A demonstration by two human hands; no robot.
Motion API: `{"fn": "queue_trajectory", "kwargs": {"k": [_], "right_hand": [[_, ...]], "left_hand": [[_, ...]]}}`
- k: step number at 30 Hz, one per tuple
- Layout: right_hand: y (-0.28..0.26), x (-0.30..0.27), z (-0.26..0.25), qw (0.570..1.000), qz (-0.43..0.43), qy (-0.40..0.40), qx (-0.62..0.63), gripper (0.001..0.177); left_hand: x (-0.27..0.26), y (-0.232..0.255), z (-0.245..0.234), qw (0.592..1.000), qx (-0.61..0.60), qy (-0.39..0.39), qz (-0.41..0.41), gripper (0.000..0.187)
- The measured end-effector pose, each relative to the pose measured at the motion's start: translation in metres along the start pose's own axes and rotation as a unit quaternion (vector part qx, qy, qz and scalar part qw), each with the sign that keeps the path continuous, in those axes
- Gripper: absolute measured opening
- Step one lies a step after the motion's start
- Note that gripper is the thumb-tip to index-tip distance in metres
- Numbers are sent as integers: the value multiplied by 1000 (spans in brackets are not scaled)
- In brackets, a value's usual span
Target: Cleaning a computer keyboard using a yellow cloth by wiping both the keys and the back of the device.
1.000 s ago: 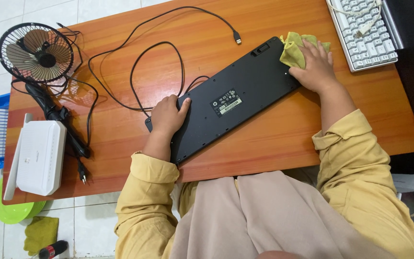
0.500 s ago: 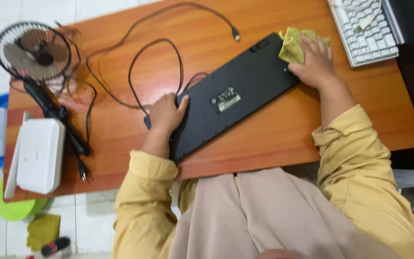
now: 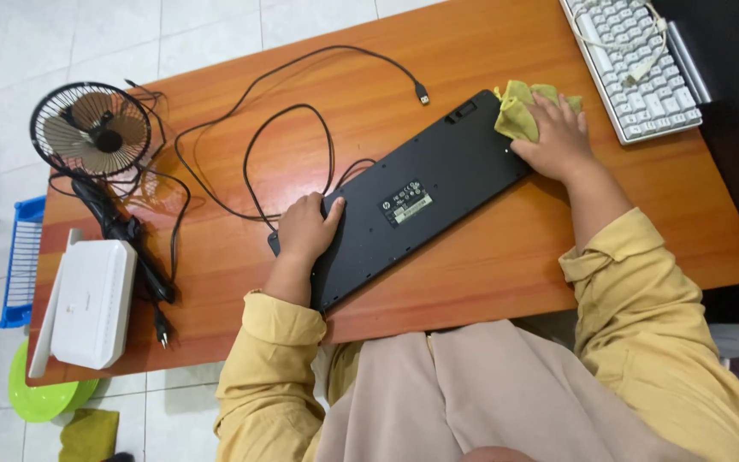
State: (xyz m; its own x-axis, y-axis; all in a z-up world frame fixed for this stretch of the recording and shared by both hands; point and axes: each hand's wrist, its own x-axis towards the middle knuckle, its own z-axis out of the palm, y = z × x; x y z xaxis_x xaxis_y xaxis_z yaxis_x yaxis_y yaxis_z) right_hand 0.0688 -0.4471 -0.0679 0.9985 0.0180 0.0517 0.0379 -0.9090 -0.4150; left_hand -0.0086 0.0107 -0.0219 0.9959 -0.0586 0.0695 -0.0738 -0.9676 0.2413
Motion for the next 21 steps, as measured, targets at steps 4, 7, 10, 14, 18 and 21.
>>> {"fn": "queue_trajectory", "kwargs": {"k": [4, 7, 10, 14, 18, 21], "right_hand": [[5, 5, 7, 999, 16, -10, -33, 85], [-7, 0, 1, 999, -8, 15, -41, 82], [-19, -4, -4, 999, 30, 13, -41, 76], [-22, -8, 1, 998, 20, 51, -41, 67], [-38, -18, 0, 998, -11, 54, -22, 61], [-48, -20, 9, 989, -81, 61, -108, 68]], "left_hand": [[2, 4, -6, 1000, -6, -6, -16, 55], [0, 3, -7, 1000, -14, -17, -19, 55], [-1, 3, -6, 1000, -17, -12, -8, 56], [-1, 5, -5, 1000, -13, -5, -7, 56], [0, 5, -5, 1000, -6, -10, -22, 56], [-1, 5, -4, 1000, -6, -5, -22, 55]]}}
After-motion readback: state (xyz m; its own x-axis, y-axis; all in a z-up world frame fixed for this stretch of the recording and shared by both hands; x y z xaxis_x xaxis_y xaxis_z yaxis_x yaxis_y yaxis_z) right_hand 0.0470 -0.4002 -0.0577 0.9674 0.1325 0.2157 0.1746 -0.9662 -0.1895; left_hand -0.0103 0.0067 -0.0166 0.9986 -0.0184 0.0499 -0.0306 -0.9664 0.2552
